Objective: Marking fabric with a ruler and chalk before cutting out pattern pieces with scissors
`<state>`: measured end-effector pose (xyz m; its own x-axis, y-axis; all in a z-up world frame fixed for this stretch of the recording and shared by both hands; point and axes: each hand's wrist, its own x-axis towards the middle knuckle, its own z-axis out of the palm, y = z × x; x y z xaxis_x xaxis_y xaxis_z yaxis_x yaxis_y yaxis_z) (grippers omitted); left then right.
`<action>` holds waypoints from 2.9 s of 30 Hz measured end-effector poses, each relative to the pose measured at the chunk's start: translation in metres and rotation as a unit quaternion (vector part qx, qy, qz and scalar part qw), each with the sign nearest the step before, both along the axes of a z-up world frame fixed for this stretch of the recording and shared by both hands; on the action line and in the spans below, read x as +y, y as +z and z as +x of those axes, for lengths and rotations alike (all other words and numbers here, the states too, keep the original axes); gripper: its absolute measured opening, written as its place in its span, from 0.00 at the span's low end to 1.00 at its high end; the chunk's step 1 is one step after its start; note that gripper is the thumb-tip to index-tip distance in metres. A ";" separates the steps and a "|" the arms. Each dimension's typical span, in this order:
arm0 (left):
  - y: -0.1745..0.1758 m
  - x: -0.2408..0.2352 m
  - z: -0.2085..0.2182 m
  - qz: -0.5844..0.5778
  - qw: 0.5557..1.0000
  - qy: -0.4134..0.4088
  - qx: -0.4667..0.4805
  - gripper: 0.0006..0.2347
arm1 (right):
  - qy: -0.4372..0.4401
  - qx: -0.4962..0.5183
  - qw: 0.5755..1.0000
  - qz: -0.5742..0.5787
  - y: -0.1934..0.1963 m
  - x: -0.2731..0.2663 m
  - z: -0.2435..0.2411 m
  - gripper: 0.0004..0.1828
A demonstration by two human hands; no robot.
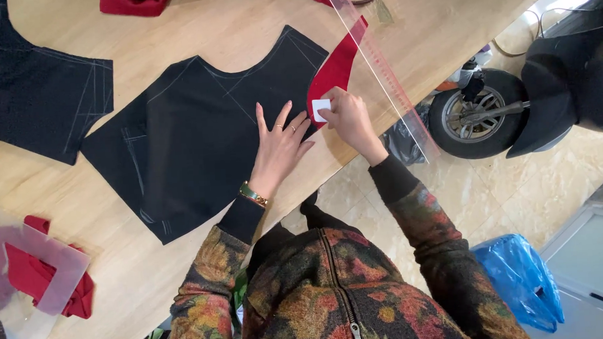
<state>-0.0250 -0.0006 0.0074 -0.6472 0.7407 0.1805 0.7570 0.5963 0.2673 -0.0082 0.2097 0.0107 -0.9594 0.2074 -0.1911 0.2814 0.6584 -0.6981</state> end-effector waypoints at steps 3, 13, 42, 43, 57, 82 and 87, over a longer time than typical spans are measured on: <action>0.005 0.000 -0.003 -0.016 1.000 -0.006 -0.001 0.20 | -0.001 0.005 1.000 -0.005 -0.007 -0.002 -0.005 0.12; 0.013 -0.003 -0.011 -0.063 0.997 -0.040 0.024 0.22 | 0.000 -0.006 1.000 0.018 -0.009 -0.011 -0.014 0.11; -0.005 -0.008 -0.009 -0.020 0.999 -0.039 0.017 0.22 | -0.241 0.174 0.953 -0.061 -0.039 0.064 0.089 0.08; -0.008 -0.007 -0.006 -0.020 0.999 -0.038 0.017 0.22 | -0.239 0.173 0.953 -0.061 -0.034 0.068 0.100 0.08; -0.036 0.001 0.024 0.098 0.989 0.113 0.001 0.09 | -0.258 0.100 0.955 -0.106 -0.019 0.116 0.147 0.16; -0.023 -0.014 0.004 0.223 0.930 0.269 -0.113 0.08 | -0.256 0.061 0.951 -0.162 -0.028 0.131 0.128 0.15; -0.023 -0.013 0.004 0.213 0.935 0.261 -0.114 0.09 | -0.249 0.087 0.953 -0.148 -0.032 0.125 0.127 0.15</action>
